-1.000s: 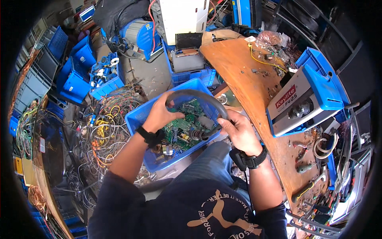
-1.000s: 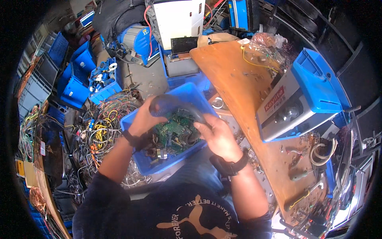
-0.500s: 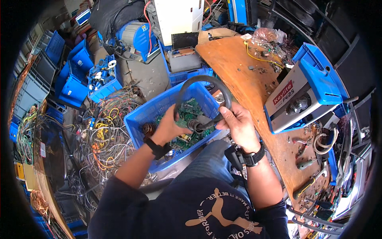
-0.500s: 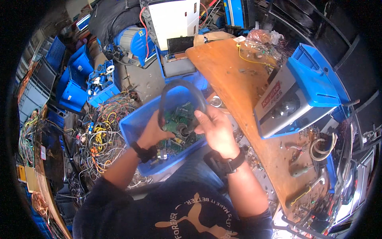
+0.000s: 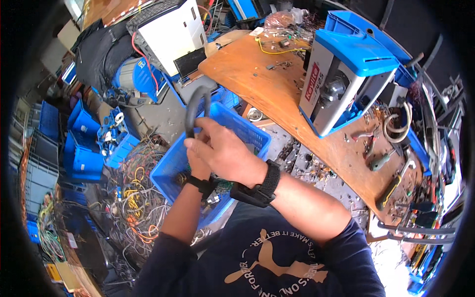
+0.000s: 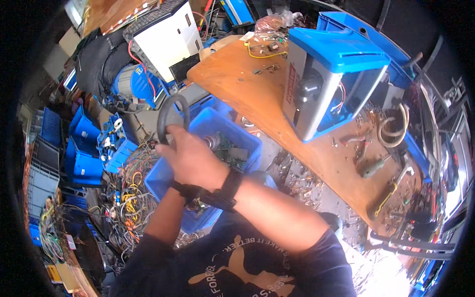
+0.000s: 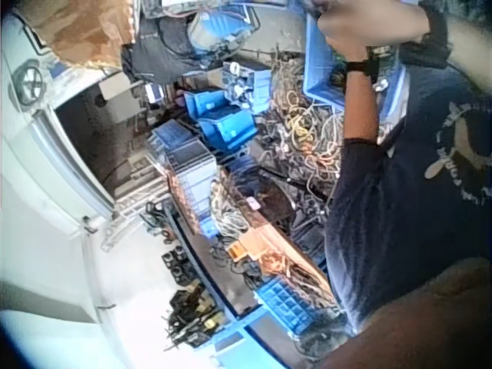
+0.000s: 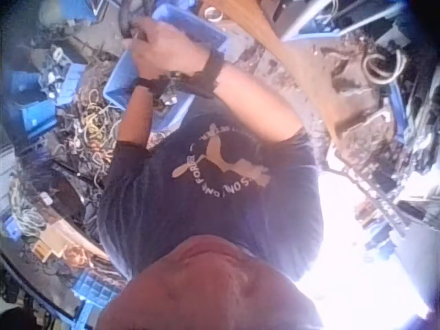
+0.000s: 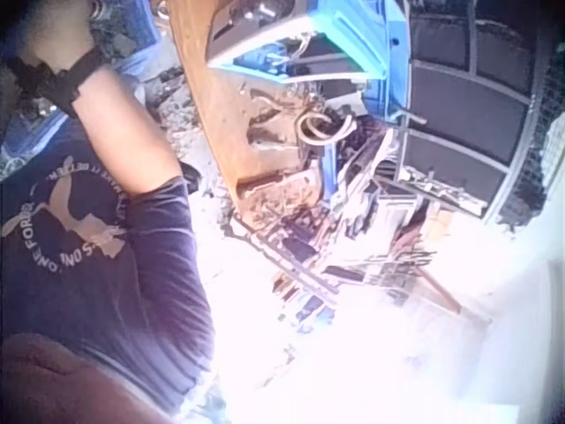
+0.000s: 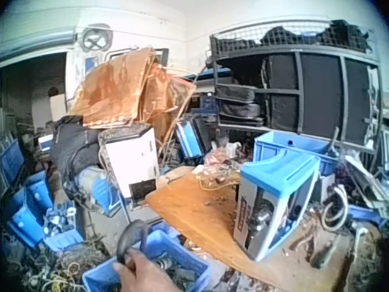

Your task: The person disassembles a blue and silver electronic device on a cluttered workbench. They use pliers to strip a power cord and a screwdriver to remove screws from the casing, placing removed components into a blue bin.

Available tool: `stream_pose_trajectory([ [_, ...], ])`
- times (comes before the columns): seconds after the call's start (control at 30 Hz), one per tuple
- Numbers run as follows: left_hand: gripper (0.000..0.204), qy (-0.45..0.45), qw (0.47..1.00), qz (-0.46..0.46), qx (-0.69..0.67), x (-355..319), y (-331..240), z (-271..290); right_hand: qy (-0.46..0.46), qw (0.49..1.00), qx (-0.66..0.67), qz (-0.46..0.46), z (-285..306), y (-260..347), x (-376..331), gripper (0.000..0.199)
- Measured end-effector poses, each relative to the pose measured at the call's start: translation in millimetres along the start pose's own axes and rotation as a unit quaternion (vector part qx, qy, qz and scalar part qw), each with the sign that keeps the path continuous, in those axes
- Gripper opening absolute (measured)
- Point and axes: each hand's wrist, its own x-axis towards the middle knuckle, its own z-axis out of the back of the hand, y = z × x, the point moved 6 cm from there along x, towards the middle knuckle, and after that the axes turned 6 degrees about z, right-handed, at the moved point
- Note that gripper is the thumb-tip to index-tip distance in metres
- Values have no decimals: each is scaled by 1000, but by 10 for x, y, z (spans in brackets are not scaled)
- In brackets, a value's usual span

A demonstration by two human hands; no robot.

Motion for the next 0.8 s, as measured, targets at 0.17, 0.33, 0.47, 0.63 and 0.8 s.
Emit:
stream_pose_trajectory([
  [0.17,27,-69,958,241,-140,128,38,350,58,996,-20,-62,481,-170,-477,38],
  [0.33,31,-64,823,342,-449,122,298,789,41,987,-29,-153,1032,-1055,-1497,29],
  [0.47,34,-27,741,303,-599,205,253,1112,-30,948,-5,-316,1446,-1548,-2427,29],
  [0.63,33,-12,675,221,-704,299,-131,1503,-141,910,51,-386,1667,-1851,-3065,23],
  [0.8,28,22,623,158,-766,476,-681,1486,-110,925,-85,-353,1643,-1805,-3052,22],
])
